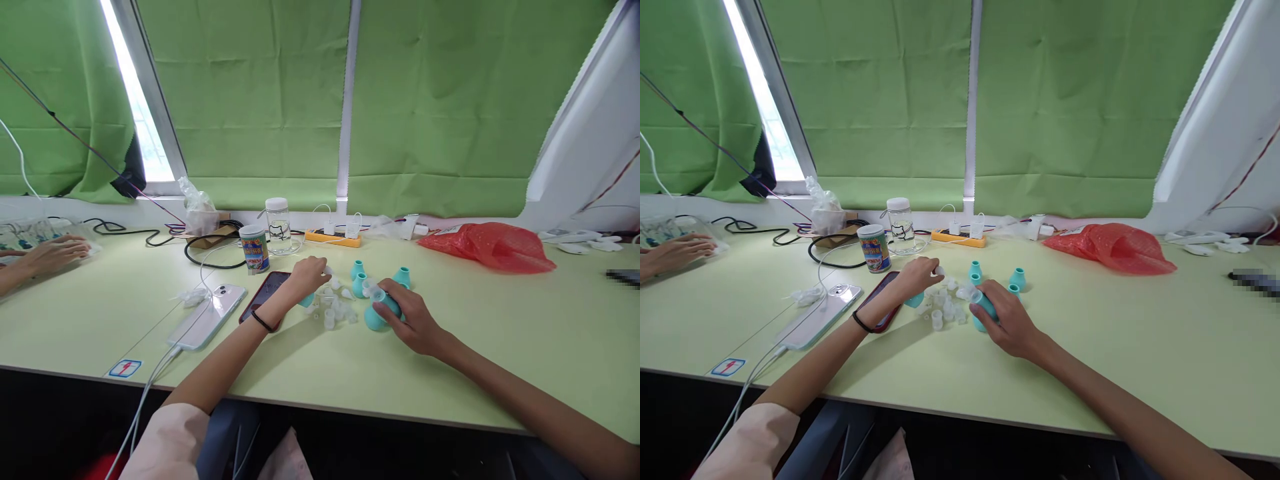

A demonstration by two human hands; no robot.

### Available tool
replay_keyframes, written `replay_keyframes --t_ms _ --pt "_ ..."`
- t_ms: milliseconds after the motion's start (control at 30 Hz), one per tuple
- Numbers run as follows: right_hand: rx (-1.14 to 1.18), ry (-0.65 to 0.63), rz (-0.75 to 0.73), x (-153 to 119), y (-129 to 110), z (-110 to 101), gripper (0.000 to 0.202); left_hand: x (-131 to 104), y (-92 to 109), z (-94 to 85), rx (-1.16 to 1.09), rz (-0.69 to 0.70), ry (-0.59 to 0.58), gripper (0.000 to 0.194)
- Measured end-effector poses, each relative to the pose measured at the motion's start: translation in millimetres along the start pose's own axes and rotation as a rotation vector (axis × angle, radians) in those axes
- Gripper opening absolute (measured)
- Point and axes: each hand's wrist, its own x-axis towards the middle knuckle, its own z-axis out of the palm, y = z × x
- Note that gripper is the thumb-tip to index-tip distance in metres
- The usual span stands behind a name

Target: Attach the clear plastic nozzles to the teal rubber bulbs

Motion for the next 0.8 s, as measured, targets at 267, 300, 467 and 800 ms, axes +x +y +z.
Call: replay_keyframes --t_ms 267,300,467,800 --pt "0.058 -0.090 0.133 -0.6 -6.6 1.4 0.015 -1.0 9.8 10.2 -0.011 0.006 -0.020 0.022" --pt "0.073 -0.092 0.147 -0.7 -8.0 0.5 0.017 -1.3 10.9 7.1 -0.012 0.002 -0.009 0.022" --pt "0.062 -0.062 0.148 -2.8 -8.6 1.8 0.014 -7.6 19.8 -17.2 -0.109 0.031 0.289 0.025" --pt "0.131 0.150 -0.042 -13.6 -11.4 6.9 0.010 -48.2 45.4 -44.6 -0.683 0.492 0.298 0.010"
